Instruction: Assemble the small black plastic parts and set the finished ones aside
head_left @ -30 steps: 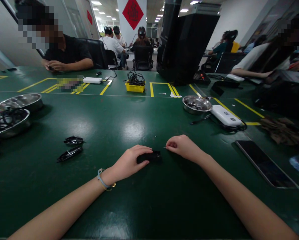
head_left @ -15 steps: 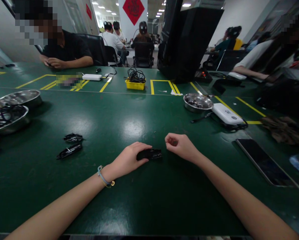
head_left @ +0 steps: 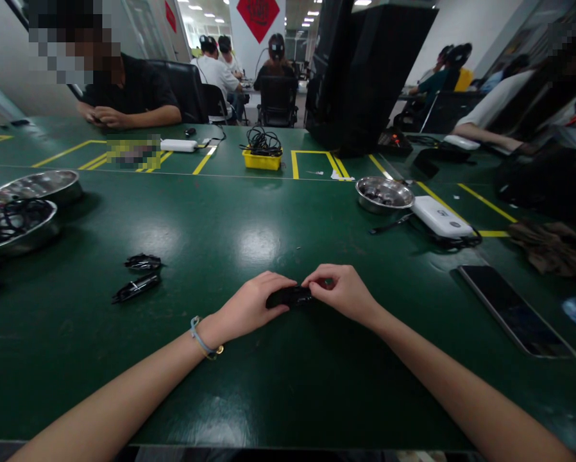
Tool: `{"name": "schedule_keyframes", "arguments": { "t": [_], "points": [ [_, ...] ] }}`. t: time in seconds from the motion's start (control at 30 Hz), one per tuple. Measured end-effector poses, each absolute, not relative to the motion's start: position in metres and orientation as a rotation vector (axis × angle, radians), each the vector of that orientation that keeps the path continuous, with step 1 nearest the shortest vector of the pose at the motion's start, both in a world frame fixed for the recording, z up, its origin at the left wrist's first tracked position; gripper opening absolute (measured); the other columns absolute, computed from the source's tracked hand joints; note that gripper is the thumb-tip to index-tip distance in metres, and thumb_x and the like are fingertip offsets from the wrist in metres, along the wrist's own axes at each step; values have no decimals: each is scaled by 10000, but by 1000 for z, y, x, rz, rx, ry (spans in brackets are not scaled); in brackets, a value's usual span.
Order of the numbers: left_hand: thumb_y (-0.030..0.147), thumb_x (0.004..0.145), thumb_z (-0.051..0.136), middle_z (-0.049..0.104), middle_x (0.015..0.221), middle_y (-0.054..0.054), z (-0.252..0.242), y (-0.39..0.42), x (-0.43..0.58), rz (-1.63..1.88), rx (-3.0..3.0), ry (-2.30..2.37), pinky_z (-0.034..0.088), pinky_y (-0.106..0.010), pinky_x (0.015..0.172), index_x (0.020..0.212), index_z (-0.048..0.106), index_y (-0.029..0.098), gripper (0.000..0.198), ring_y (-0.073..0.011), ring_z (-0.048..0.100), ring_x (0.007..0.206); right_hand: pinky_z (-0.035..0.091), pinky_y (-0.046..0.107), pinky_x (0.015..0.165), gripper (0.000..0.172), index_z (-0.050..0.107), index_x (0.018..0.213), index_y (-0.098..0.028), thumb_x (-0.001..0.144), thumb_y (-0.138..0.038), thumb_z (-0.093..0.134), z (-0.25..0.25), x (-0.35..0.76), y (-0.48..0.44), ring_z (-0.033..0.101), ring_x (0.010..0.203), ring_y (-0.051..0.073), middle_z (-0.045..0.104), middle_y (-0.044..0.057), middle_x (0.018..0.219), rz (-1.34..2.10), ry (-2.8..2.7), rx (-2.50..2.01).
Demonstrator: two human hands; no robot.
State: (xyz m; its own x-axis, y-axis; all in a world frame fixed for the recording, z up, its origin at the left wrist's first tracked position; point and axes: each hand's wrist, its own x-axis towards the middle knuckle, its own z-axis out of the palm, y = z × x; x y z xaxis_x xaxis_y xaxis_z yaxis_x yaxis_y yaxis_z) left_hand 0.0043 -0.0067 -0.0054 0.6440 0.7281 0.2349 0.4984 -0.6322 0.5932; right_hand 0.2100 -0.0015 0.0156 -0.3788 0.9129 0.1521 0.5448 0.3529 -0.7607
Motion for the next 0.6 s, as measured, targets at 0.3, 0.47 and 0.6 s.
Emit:
{"name": "schedule_keyframes", "arguments": {
  "t": [0.3,0.47,0.6],
  "points": [
    [152,744,597,573,1027,-21,-5,-8,5,653,2388,950,439,-310,854,1094,503,209,367,-153,528,955,403,216,549,188,687,793,-165,773,-224,509,13,205,-7,543,598,96,640,20,718,836,-2046,-1247],
    [169,743,604,576,1033,-25,-6,-8,6,659,2392,981,441,-307,847,1092,505,204,365,-155,533,949,370,230,516,170,699,775,-193,767,-266,546,12,203,-9,516,613,103,605,28,764,702,-2048,-1275],
    [192,735,618,589,1029,-29,-7,-7,6,658,2383,1029,447,-306,835,1106,497,199,390,-161,544,944,399,239,529,152,691,756,-186,734,-297,589,5,203,-7,538,594,112,631,21,712,797,-1936,-1331]
  ]
}}
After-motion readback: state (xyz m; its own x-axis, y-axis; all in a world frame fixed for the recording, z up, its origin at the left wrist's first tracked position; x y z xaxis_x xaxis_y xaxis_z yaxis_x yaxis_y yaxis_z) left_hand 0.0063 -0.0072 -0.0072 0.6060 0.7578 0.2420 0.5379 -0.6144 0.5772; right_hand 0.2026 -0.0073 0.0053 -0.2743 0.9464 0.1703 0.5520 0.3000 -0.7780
